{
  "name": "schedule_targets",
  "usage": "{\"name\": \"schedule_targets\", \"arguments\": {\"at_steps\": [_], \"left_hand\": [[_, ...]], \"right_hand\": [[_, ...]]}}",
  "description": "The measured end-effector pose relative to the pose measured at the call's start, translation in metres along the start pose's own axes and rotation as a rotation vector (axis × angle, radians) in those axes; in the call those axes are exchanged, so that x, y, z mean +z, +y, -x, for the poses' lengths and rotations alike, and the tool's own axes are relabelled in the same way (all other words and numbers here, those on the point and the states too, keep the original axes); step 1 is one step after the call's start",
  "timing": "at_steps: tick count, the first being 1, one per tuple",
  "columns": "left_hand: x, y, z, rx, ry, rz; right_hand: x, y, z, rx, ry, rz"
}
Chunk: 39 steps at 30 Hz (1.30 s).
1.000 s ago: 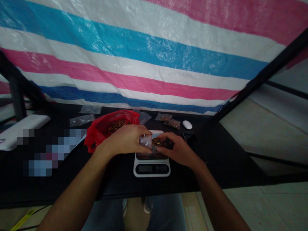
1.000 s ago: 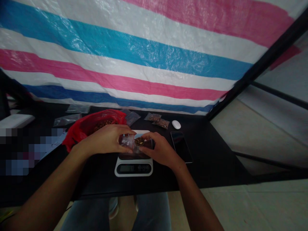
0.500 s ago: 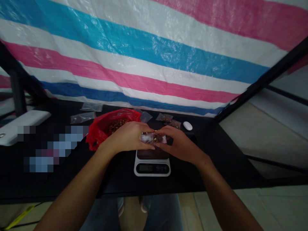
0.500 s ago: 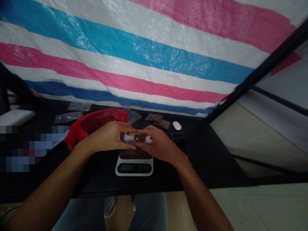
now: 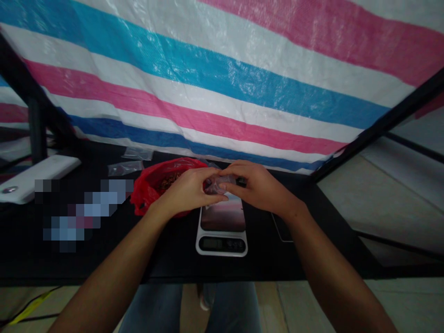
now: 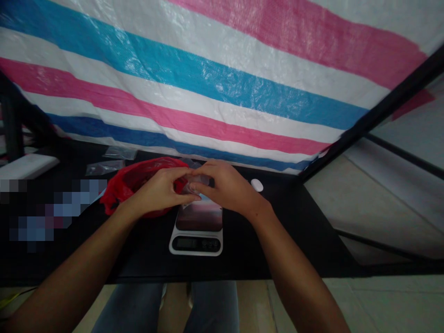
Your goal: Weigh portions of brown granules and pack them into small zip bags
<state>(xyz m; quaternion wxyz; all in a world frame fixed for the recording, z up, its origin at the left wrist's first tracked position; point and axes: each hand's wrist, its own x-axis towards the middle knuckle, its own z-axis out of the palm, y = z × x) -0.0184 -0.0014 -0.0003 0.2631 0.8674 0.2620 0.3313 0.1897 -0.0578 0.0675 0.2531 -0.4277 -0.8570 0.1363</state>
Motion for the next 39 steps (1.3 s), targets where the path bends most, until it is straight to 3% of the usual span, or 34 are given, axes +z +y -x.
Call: {"name": "schedule_targets", "arguments": {"at_steps": [5,14,18,21,25,27,32,39], "left_hand": [[-0.001,-0.001,0.0,-0.009,0.047,-0.015],[-0.001,-0.005,0.0,-0.038,0.052,-0.072],[-0.001,-0.009,-0.001,-0.047,0.165,-0.098],[-0.001,-0.012,-0.002,-0.079,0.283,-0.098],[0.001,-0.011,-0.003,-0.116,0.335,-0.066],[0.003,-0.011,-0.004,-0.124,0.34,-0.038],[0.006,-0.009,-0.003,-0.124,0.294,0.047],[0.003,-0.008,-0.004,-0.087,0.207,-0.014]], "right_hand": [[-0.003,-0.001,-0.004,-0.016,0.062,0.019],[-0.007,0.008,0.015,0.069,0.046,-0.018],[0.011,0.026,0.036,0.169,0.174,-0.068],[0.034,0.036,0.048,0.183,0.077,-0.114],[0.054,0.039,0.054,0.209,0.015,-0.142],[0.053,0.039,0.052,0.211,0.037,-0.157],[0.036,0.038,0.036,0.185,0.228,-0.208],[0.03,0.037,0.005,0.073,0.168,-0.06]]}}
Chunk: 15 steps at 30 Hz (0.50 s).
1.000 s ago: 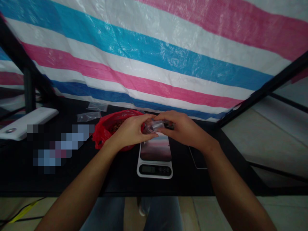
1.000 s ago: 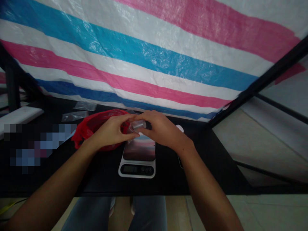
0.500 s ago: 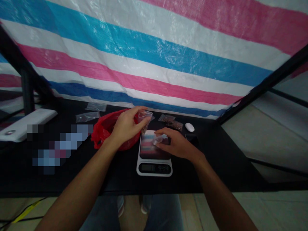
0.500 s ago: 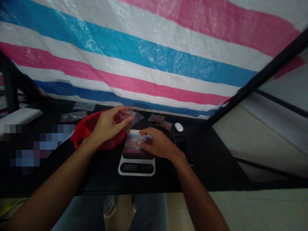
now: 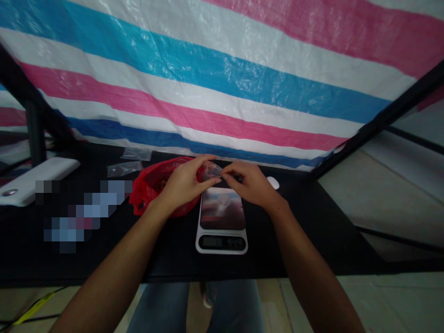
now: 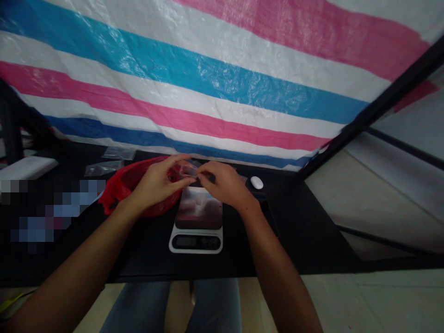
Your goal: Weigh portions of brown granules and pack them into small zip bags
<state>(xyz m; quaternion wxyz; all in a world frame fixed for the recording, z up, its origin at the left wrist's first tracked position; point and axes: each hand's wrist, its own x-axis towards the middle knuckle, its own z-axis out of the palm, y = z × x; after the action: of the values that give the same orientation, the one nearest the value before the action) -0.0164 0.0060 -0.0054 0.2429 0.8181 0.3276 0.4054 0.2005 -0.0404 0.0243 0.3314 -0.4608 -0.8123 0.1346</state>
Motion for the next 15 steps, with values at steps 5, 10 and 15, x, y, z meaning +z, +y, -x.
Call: {"name": "schedule_targets", "arguments": {"at_steps": [5,10,15], "left_hand": [[-0.001,-0.002,0.0,-0.001,-0.003,-0.028],[-0.003,-0.005,-0.002,0.052,0.047,-0.117],[-0.03,-0.018,-0.001,-0.102,-0.007,-0.343]], "right_hand": [[0.008,0.001,-0.005,-0.024,-0.006,-0.022],[0.018,0.019,-0.003,0.023,0.126,-0.088],[0.027,0.062,0.008,0.202,0.399,-0.172]]}}
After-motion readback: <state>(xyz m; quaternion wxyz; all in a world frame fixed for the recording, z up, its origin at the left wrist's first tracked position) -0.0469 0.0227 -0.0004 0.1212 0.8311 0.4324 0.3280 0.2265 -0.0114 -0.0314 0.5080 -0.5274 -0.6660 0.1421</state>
